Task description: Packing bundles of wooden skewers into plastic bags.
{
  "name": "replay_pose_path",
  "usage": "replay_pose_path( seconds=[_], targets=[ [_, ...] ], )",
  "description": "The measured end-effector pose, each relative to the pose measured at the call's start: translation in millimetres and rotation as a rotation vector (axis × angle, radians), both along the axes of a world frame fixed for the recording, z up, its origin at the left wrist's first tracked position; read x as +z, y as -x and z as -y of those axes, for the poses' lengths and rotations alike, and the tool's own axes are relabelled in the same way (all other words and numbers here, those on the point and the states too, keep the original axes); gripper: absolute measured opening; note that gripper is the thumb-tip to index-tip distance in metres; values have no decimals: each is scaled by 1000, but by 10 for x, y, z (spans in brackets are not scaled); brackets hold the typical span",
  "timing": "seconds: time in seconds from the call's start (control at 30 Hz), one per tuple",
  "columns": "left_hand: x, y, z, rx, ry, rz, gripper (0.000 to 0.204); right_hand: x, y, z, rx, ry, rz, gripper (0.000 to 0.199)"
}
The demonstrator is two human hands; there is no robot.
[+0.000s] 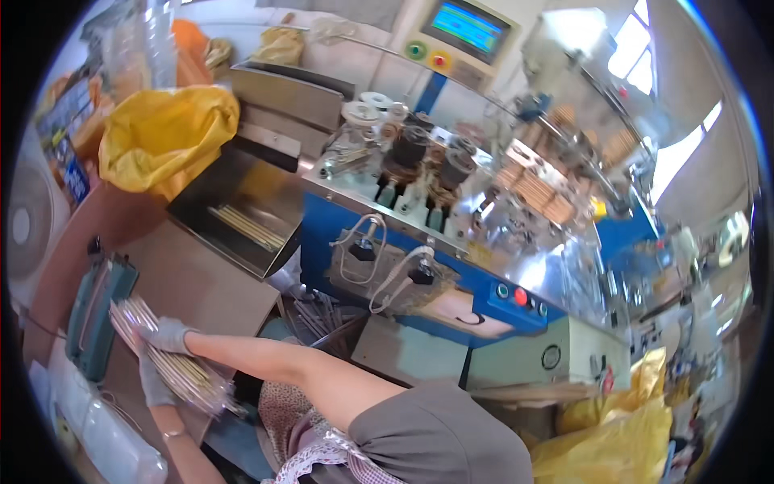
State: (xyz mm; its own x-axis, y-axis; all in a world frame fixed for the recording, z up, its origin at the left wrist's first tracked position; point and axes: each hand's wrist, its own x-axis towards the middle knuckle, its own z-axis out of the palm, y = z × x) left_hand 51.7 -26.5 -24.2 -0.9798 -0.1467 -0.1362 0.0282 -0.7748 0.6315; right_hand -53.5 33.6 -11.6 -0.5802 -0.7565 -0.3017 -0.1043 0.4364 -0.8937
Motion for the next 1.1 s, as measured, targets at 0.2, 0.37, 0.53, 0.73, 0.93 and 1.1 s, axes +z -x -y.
replay_pose_path(
  seconds=[0.2,0.37,0.53,0.73,0.93,1.1],
  targets=[
    [558,-256,-453,746,581,-125,86,1068,-287,-599,92,406,-48,99],
    [1064,-583,-335,633,990,44,54,1509,-175,-578,249,706,-180,126],
    [729,-442,-112,452,1097,59,114,1527,-246,-830,327,770,210,135],
    [711,-518,-218,565,1396,-65,112,1398,-525,-642,306,769,63,119],
    [979,-1111,-1279,425,958,66,89,1667,-787,-1210,353,496,333,88],
    [885,-1319,-1535,38,1007,427,110,1014,-532,-1345,523,233,502,37]
  ],
)
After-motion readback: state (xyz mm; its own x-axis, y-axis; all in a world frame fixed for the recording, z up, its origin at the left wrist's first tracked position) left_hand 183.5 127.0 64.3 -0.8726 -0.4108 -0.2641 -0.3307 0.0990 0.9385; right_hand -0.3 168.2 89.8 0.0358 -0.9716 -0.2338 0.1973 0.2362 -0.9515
